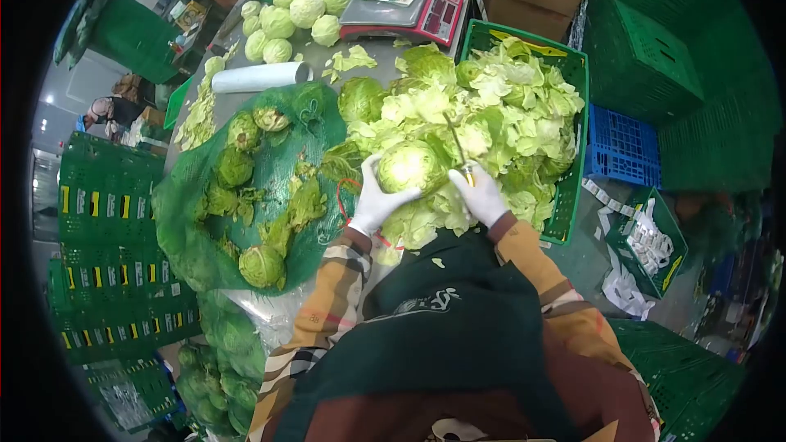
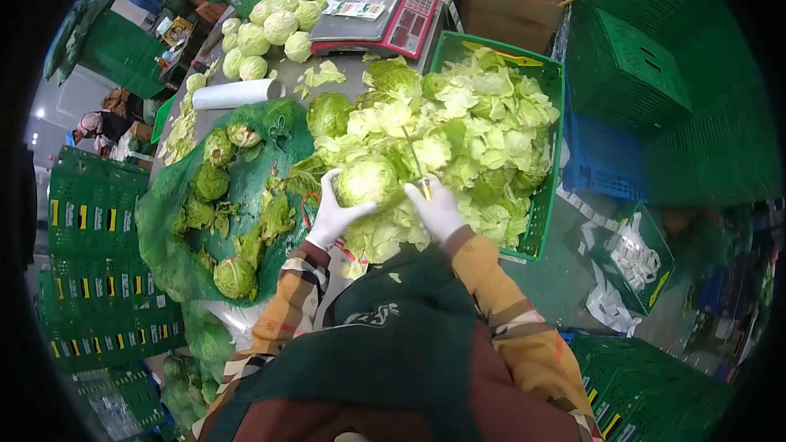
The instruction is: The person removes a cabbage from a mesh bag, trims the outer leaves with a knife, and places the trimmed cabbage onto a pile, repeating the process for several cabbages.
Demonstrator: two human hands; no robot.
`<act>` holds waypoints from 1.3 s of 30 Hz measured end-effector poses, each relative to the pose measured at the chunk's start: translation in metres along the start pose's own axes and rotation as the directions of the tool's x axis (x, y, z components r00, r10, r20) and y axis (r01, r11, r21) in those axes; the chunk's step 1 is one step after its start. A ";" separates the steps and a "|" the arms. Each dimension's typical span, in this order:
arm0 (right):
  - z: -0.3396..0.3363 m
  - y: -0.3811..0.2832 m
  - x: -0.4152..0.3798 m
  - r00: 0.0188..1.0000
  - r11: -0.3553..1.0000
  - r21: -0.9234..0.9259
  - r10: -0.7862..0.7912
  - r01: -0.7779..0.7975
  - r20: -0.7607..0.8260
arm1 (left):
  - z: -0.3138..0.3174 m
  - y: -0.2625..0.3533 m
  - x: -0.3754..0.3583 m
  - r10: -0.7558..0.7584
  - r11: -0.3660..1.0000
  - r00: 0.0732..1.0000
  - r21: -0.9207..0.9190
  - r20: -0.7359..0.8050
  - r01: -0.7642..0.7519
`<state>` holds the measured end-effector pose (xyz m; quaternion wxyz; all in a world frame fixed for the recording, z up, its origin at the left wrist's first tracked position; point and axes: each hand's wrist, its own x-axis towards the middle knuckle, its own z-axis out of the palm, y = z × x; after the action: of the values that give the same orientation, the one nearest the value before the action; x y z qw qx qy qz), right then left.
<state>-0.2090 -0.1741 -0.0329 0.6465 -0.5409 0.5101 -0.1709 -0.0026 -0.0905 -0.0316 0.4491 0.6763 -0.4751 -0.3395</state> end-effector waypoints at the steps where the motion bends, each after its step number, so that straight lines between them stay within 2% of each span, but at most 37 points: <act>1: 0.015 0.016 0.014 0.994 0.994 -0.037 -0.104 0.103 -0.041 | 0.001 -0.010 0.002 -0.087 0.991 0.996 -0.101 -0.029 0.084; 2: 0.028 0.023 0.022 0.975 0.976 -0.079 -0.210 0.204 -0.077 | 0.002 -0.015 0.002 -0.176 0.965 0.983 -0.205 -0.052 0.162; 3: 0.037 0.007 0.016 0.941 0.928 -0.286 -0.294 0.238 -0.169 | 0.006 -0.016 0.000 -0.161 0.976 0.981 -0.164 -0.105 0.142; 4: 0.046 0.006 0.021 0.942 0.927 -0.289 -0.295 0.241 -0.161 | 0.009 -0.021 0.000 -0.163 0.976 0.980 -0.166 -0.112 0.144; 6: 0.058 0.009 0.034 0.860 0.880 -0.372 -0.413 0.294 -0.298 | 0.013 -0.021 0.002 -0.334 0.904 0.924 -0.342 -0.187 0.258; 7: 0.057 0.010 0.040 0.844 0.862 -0.374 -0.457 0.343 -0.279 | 0.010 -0.015 0.003 -0.336 0.902 0.923 -0.346 -0.189 0.257; 8: 0.053 0.013 0.045 0.845 0.861 -0.377 -0.457 0.342 -0.277 | 0.004 -0.010 0.003 -0.425 0.805 0.895 -0.508 -0.134 0.307; 9: 0.046 0.020 0.050 0.883 0.906 -0.233 -0.405 0.353 -0.239 | -0.002 -0.003 0.004 -0.502 0.676 0.863 -0.650 -0.061 0.347; 10: 0.037 0.029 0.058 0.913 0.932 -0.086 -0.361 0.351 -0.188 | -0.008 -0.012 0.008 -0.504 0.639 0.863 -0.688 -0.037 0.344; 12: -0.001 0.046 0.079 0.954 0.963 -0.264 -0.132 0.058 -0.270 | -0.023 -0.023 0.009 -0.505 0.557 0.863 -0.753 0.029 0.351; 14: -0.035 0.061 0.081 0.831 0.778 -0.625 -0.387 0.061 -0.400 | -0.025 -0.020 0.003 -0.479 0.561 0.876 -0.749 0.056 0.354; 16: -0.050 0.038 0.061 0.731 0.666 -0.737 -0.559 0.115 -0.390 | -0.023 -0.005 0.002 -0.454 0.566 0.886 -0.737 0.094 0.368; 17: -0.052 0.019 0.048 0.699 0.654 -0.715 -0.632 0.248 -0.335 | -0.016 0.012 0.003 -0.452 0.698 0.890 -0.598 0.060 0.395; 18: -0.046 0.008 0.039 0.705 0.651 -0.719 -0.628 0.243 -0.330 | -0.008 0.020 0.002 -0.449 0.797 0.893 -0.438 0.031 0.416; 19: -0.037 0.000 0.031 0.751 0.646 -0.690 -0.621 0.326 -0.226 | 0.008 0.001 0.014 -0.218 0.964 0.952 -0.200 -0.216 0.175; 20: -0.026 -0.006 0.027 0.778 0.641 -0.651 -0.617 0.408 -0.119 | 0.017 -0.018 0.017 -0.223 0.962 0.951 -0.209 -0.214 0.178; 22: -0.007 -0.013 0.025 0.833 0.610 -0.671 -0.552 0.422 0.022 | 0.022 0.009 0.022 -0.169 0.957 0.951 0.189 -0.257 0.221; 23: 0.002 -0.015 0.027 0.816 0.574 -0.687 -0.576 0.447 0.049 | 0.022 0.011 0.025 -0.154 0.951 0.961 0.230 -0.228 0.207; 24: 0.010 -0.019 0.028 0.806 0.540 -0.704 -0.587 0.462 0.078 | 0.023 0.010 0.026 -0.154 0.952 0.962 0.226 -0.227 0.206; 26: 0.015 -0.029 0.030 0.871 0.495 -0.770 -0.466 0.401 0.155 | 0.023 0.006 0.026 -0.155 0.939 0.963 0.268 -0.220 0.213; 27: 0.016 -0.028 0.035 0.872 0.497 -0.769 -0.464 0.401 0.154 | 0.022 0.003 0.026 -0.156 0.939 0.963 0.270 -0.219 0.214; 29: 0.016 -0.025 0.046 0.851 0.469 -0.733 -0.436 0.493 0.294 | 0.019 -0.003 0.027 -0.133 0.954 0.973 0.243 -0.189 0.178; 33: 0.015 -0.028 0.060 0.873 0.514 -0.716 -0.388 0.472 0.297 | 0.015 -0.002 0.026 -0.108 0.961 0.981 0.234 -0.163 0.145; 35: 0.015 -0.028 0.068 0.835 0.579 -0.607 -0.441 0.544 0.328 | 0.011 -0.003 0.028 -0.122 0.963 0.976 0.218 -0.182 0.161; 39: 0.026 -0.033 0.068 0.854 0.577 -0.639 -0.429 0.509 0.293 | 0.009 -0.006 0.026 -0.143 0.971 0.968 0.161 -0.204 0.177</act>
<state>-0.1475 -0.2244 -0.0392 0.3516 -0.8666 0.3391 -0.1020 -0.0006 -0.1169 -0.0417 0.4013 0.7795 -0.4020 -0.2643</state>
